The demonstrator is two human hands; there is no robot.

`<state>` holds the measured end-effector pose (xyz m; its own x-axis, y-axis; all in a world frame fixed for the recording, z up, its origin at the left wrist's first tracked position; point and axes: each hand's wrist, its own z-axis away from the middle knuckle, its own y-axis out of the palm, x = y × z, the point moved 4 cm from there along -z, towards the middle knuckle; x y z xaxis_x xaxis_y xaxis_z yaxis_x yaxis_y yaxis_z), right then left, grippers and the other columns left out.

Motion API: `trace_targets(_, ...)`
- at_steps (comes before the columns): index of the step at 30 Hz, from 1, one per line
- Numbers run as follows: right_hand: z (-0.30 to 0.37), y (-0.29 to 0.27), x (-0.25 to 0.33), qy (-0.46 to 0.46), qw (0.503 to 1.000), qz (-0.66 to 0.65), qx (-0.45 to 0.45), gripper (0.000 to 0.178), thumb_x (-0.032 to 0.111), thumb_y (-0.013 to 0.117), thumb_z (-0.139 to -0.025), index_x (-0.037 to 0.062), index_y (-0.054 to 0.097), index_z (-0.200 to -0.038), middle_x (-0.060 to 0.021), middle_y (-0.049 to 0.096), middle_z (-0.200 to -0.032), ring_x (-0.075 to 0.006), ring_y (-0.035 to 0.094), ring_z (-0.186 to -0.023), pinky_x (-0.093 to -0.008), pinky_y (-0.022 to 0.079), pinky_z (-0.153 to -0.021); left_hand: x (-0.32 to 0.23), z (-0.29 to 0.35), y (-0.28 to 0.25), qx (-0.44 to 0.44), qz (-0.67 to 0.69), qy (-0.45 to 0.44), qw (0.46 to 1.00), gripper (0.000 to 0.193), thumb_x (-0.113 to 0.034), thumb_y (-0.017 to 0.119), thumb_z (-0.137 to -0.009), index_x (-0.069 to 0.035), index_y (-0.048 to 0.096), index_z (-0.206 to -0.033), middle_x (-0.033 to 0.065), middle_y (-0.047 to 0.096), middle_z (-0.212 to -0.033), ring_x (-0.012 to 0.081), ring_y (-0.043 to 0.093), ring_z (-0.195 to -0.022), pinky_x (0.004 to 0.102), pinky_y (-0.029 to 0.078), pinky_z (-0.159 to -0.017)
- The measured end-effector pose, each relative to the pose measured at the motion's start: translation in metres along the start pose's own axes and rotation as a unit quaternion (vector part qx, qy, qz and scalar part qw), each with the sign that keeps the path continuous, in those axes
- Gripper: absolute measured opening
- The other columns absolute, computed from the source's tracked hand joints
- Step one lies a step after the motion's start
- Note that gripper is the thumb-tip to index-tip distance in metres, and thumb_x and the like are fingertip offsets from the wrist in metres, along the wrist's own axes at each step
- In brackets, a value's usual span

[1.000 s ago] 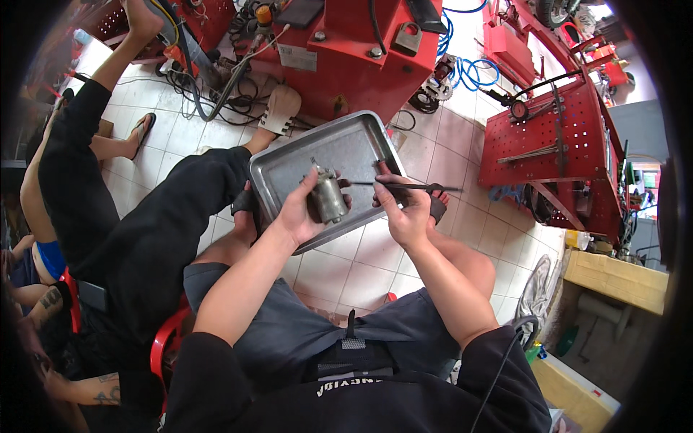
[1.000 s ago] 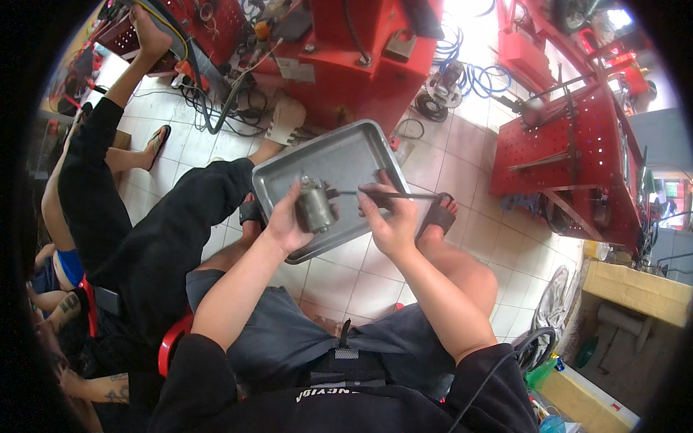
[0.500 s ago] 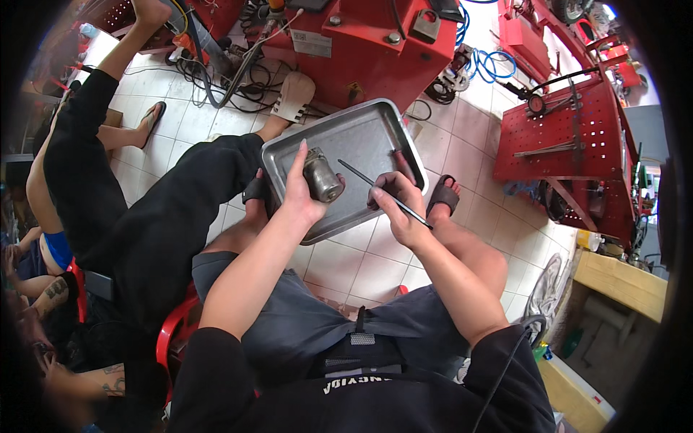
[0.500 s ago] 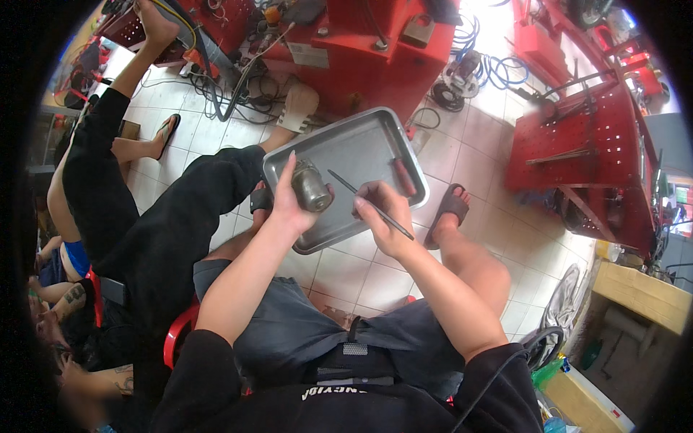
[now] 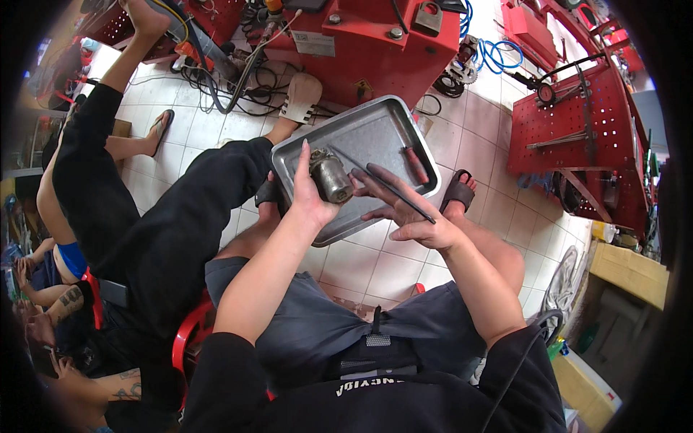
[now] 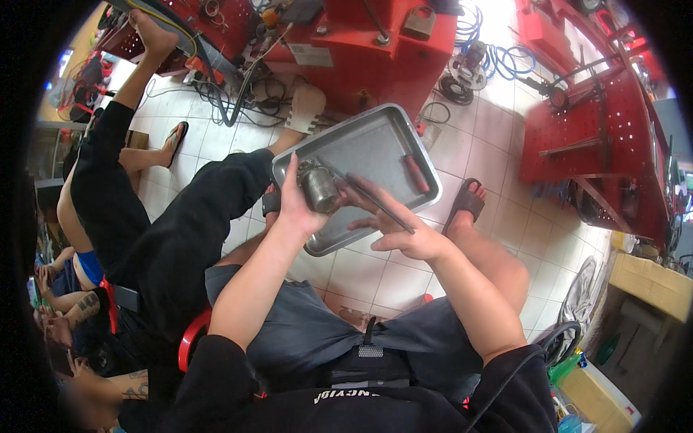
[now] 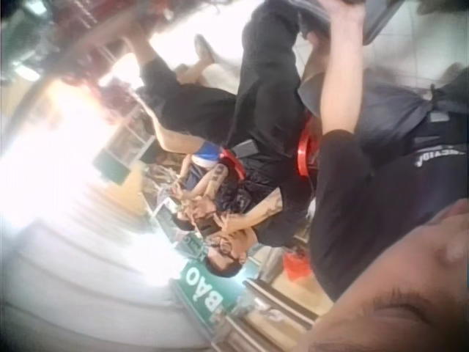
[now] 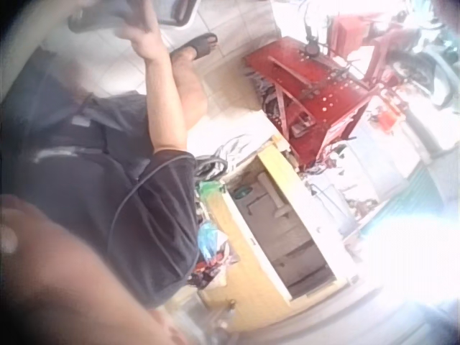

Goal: The person uses a thin metal tool to scrape and clean the internal components of a motorcycle starter motor while holding the part over a metal tray.

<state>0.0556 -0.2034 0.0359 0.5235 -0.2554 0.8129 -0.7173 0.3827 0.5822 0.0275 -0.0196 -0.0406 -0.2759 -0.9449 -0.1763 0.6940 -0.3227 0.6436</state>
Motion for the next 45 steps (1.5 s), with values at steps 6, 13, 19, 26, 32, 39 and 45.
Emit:
trace_targets(6,0.005,0.003,0.000,0.005,1.000,0.008,-0.009,0.097,-0.002,0.061,-0.074,0.0060,0.014,-0.159,-0.0183,0.017,-0.163,-0.0345,0.024,-0.148,-0.0484,0.036,-0.109,0.002,0.005,0.003,-0.012,0.042,-0.022,0.999,0.061,-0.067,0.067,-0.082,-0.012,0.055,-0.104,0.0060,0.055,-0.096,0.0281,0.055,-0.089,0.0435,0.052,-0.077)
trace_targets(13,0.015,-0.023,-0.043,0.048,0.928,-0.093,-0.358,0.018,0.007,0.066,-0.095,0.0012,0.060,-0.110,-0.0132,0.068,-0.114,-0.0215,0.067,-0.093,-0.0359,0.055,-0.081,0.006,0.003,0.007,-0.031,0.026,-0.003,0.999,0.060,-0.064,0.066,-0.085,-0.009,0.055,-0.106,0.0100,0.056,-0.094,0.0274,0.056,-0.084,0.0420,0.051,-0.075)
trace_targets(19,0.011,-0.005,-0.042,0.141,0.937,-0.097,-0.304,0.046,-0.002,0.056,-0.093,-0.0078,0.034,-0.132,-0.0162,0.057,-0.109,-0.0297,0.068,-0.089,-0.0384,0.058,-0.081,-0.001,-0.001,-0.002,-0.008,0.022,0.019,1.000,0.057,-0.062,0.067,-0.085,-0.009,0.056,-0.105,0.0091,0.057,-0.093,0.0281,0.056,-0.084,0.0425,0.051,-0.076)
trace_targets(26,0.009,0.014,-0.045,0.151,0.974,-0.057,-0.158,0.057,0.007,0.065,-0.095,-0.0060,0.034,-0.141,-0.0130,0.064,-0.106,-0.0198,0.065,-0.078,-0.0314,0.055,-0.071,-0.004,-0.002,-0.002,-0.016,-0.013,0.032,0.999,0.055,-0.060,0.070,-0.083,-0.010,0.057,-0.101,0.0085,0.058,-0.094,0.0286,0.057,-0.085,0.0449,0.051,-0.076)
trace_targets(32,0.005,0.012,-0.050,0.197,0.969,-0.010,-0.148,0.051,0.024,0.060,-0.100,0.0000,0.041,-0.141,-0.0121,0.069,-0.105,-0.0176,0.069,-0.075,-0.0290,0.058,-0.059,-0.012,0.009,0.001,-0.042,-0.038,0.061,0.997,0.042,-0.055,0.066,-0.086,-0.016,0.060,-0.098,0.0031,0.060,-0.086,0.0249,0.060,-0.079,0.0434,0.051,-0.077)
trace_targets(39,0.019,-0.003,-0.053,0.174,0.962,-0.105,-0.183,0.044,0.025,0.055,-0.103,0.0031,0.044,-0.140,-0.0068,0.063,-0.095,-0.0072,0.046,-0.055,-0.0218,0.036,-0.046,0.004,0.006,0.009,-0.041,-0.038,0.047,0.997,0.056,-0.061,0.066,-0.085,-0.012,0.057,-0.111,0.0070,0.057,-0.105,0.0320,0.059,-0.092,0.0465,0.051,-0.085)
trace_targets(45,0.012,-0.010,-0.069,0.158,0.956,-0.089,-0.229,0.026,0.024,0.052,-0.104,0.0016,0.054,-0.117,-0.0061,0.064,-0.089,-0.0054,0.039,-0.055,-0.0207,0.032,-0.049,0.002,0.013,0.018,-0.041,-0.036,0.062,0.997,0.045,-0.057,0.063,-0.089,-0.016,0.061,-0.109,0.0027,0.060,-0.099,0.0223,0.056,-0.089,0.0421,0.050,-0.084)
